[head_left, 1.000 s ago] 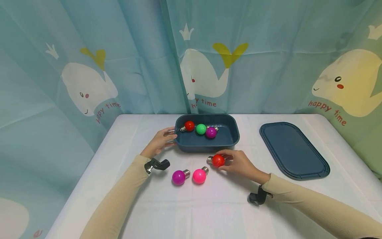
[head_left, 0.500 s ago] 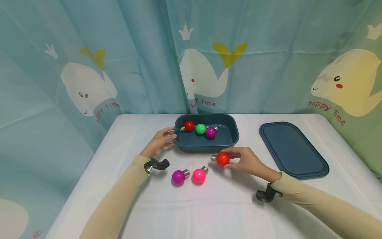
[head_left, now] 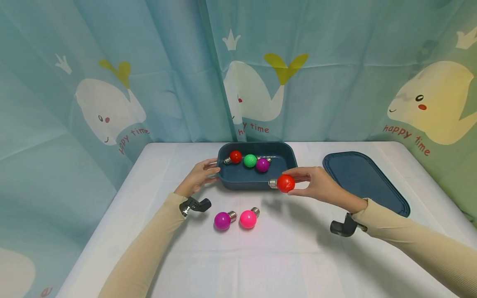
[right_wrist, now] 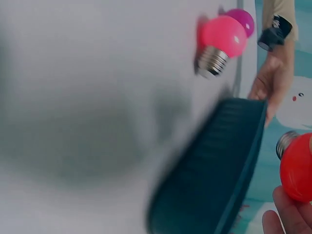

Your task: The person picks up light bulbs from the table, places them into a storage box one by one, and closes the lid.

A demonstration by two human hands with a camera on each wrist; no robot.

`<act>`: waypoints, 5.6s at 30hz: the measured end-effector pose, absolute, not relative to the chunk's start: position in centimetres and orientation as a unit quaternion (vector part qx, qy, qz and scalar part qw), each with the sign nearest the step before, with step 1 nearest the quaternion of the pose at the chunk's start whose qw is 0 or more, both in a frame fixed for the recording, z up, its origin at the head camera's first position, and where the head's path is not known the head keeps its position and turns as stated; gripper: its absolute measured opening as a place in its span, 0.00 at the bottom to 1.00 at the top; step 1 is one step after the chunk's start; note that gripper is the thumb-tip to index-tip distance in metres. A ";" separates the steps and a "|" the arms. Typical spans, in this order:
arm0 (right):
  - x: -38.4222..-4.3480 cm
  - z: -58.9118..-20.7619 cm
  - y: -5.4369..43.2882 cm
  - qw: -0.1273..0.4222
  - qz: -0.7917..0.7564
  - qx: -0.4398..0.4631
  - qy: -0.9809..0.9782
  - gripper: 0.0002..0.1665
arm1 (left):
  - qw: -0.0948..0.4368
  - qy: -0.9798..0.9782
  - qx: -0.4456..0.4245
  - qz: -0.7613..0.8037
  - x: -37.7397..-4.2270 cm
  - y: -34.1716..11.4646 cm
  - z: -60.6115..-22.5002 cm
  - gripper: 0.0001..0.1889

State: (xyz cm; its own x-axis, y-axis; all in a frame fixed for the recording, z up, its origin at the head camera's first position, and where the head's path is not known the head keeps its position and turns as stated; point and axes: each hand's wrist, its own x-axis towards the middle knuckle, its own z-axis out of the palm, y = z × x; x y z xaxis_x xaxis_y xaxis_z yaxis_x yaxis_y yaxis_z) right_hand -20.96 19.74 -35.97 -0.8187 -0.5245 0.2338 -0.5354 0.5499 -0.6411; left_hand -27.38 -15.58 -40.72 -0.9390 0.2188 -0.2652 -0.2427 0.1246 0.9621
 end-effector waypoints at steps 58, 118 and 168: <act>-34.2 -32.4 10.3 -0.134 0.318 0.412 -0.843 0.30 | 0.170 0.726 -0.003 0.666 -27.3 -15.7 -41.1 0.29; -37.0 -38.1 5.2 -0.291 0.274 0.424 -0.813 0.27 | 0.164 0.730 -0.013 0.663 -27.4 -15.6 -41.1 0.29; -36.1 -35.6 7.5 -0.279 0.289 0.395 -0.827 0.32 | 0.160 0.735 -0.010 0.659 -27.4 -15.5 -41.3 0.29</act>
